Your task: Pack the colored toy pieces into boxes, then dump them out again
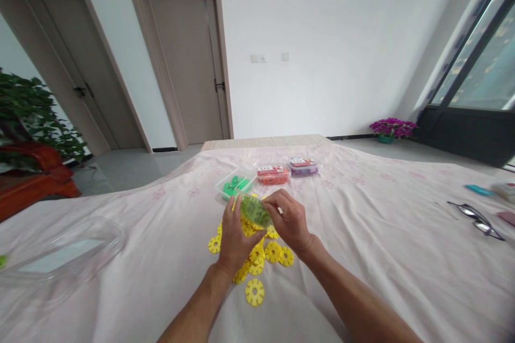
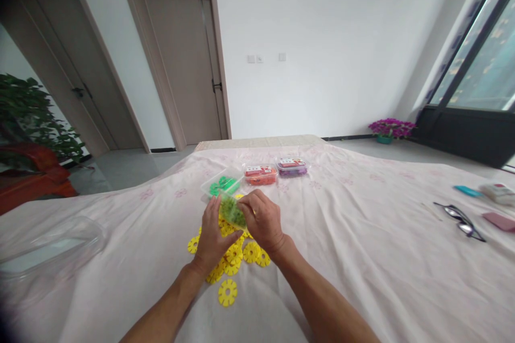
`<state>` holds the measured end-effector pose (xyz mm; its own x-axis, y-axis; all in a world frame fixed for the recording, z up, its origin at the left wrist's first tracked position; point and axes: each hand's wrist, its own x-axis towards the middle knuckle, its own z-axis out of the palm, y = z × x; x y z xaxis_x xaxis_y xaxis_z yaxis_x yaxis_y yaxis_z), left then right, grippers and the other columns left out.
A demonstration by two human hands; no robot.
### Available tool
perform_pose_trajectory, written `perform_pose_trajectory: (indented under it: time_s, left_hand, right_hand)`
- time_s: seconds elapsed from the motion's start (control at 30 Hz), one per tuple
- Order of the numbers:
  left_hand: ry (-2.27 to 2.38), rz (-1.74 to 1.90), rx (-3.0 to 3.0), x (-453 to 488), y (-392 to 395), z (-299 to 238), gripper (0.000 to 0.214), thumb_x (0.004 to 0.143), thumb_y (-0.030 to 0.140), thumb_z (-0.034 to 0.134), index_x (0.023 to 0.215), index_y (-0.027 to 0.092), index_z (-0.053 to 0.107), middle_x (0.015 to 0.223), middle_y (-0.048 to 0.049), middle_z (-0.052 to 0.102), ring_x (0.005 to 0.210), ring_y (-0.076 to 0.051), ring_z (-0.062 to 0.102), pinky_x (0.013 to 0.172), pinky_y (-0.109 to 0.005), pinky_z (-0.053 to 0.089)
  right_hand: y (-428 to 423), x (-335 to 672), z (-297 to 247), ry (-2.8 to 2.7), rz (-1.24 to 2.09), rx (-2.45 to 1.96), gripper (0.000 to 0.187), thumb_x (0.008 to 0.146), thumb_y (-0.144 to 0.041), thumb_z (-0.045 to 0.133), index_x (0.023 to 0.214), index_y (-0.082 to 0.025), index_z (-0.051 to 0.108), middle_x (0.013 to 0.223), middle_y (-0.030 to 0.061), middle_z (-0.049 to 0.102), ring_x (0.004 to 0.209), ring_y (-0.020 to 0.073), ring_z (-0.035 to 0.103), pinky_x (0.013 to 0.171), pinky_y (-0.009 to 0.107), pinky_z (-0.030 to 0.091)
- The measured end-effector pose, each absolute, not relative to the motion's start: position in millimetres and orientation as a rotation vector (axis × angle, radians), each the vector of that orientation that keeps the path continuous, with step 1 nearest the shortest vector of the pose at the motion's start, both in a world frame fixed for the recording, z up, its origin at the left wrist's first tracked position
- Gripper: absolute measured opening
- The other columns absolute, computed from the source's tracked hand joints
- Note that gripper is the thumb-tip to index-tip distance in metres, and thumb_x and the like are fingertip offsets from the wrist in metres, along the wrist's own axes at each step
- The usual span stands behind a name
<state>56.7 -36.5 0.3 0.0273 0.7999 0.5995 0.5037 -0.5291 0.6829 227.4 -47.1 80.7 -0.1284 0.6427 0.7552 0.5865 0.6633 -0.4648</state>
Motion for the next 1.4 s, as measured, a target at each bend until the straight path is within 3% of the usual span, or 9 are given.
perform_pose_trajectory:
  time_s: [0.27,0.47,0.67,1.0,1.17,1.27,1.4]
  left_hand:
    - [1.479,1.442,2.041,57,-33,12,0.117,0.069,0.054,0.078,0.156,0.022,0.007,0.161,-0.0216,0.012,0.150,-0.040,0.009,0.116,-0.060,0.019]
    - [1.496,1.398,1.981,50,-24,13,0.124,0.060,0.050,0.083,0.155,0.021,0.010,0.158,-0.0217,0.021,0.149,-0.041,0.014,0.116,-0.058,0.018]
    - [1.468,1.440,2.070,45,-22,11,0.116,0.061,0.048,0.082,0.154,0.021,0.017,0.154,-0.0203,0.030,0.144,-0.038,0.026,0.115,-0.055,0.022]
    - [1.488,1.452,2.097,49,-35,12,0.115,0.064,0.046,0.081,0.154,0.020,0.015,0.152,-0.0212,0.029,0.143,-0.040,0.026,0.114,-0.056,0.025]
    - [1.489,1.440,2.092,48,-42,7,0.119,0.066,0.044,0.080,0.155,0.019,0.005,0.154,-0.0226,0.025,0.144,-0.040,0.025,0.114,-0.056,0.027]
    - [1.522,1.463,2.121,50,-45,5,0.115,0.069,0.043,0.079,0.155,0.020,0.005,0.154,-0.0228,0.025,0.143,-0.040,0.027,0.113,-0.057,0.030]
    - [1.538,1.599,2.252,55,-52,6,0.092,0.077,0.039,0.073,0.150,0.021,0.020,0.150,-0.0202,0.030,0.142,-0.038,0.031,0.110,-0.059,0.035]
  right_hand:
    - [-49,221,72,-1.873,0.102,-0.916,0.012,0.095,-0.020,0.051,0.086,-0.021,0.059,0.082,0.0026,0.061,0.076,0.0152,0.059,0.071,0.026,0.045]
    - [-54,214,68,-1.893,0.058,-0.895,0.015,0.094,-0.018,0.049,0.083,-0.021,0.060,0.079,0.0029,0.061,0.075,0.0153,0.058,0.069,0.025,0.044]
    - [-56,212,64,-1.861,0.085,-0.893,0.013,0.093,-0.018,0.050,0.084,-0.021,0.059,0.079,0.0026,0.060,0.074,0.0153,0.057,0.069,0.026,0.043]
    - [-57,211,64,-1.694,0.276,-0.943,0.011,0.090,-0.017,0.054,0.081,-0.021,0.059,0.078,0.0004,0.061,0.074,0.0147,0.058,0.071,0.026,0.044]
    - [-55,211,65,-1.677,0.271,-0.960,0.011,0.090,-0.018,0.055,0.080,-0.022,0.059,0.078,0.0008,0.061,0.075,0.0155,0.059,0.071,0.027,0.045]
    - [-55,210,64,-1.711,0.248,-0.937,0.011,0.090,-0.018,0.055,0.081,-0.022,0.059,0.080,0.0014,0.060,0.077,0.0159,0.058,0.071,0.028,0.045]
    - [-54,211,61,-1.742,0.207,-0.940,0.011,0.091,-0.017,0.055,0.082,-0.021,0.059,0.078,0.0012,0.057,0.074,0.0158,0.056,0.069,0.028,0.045]
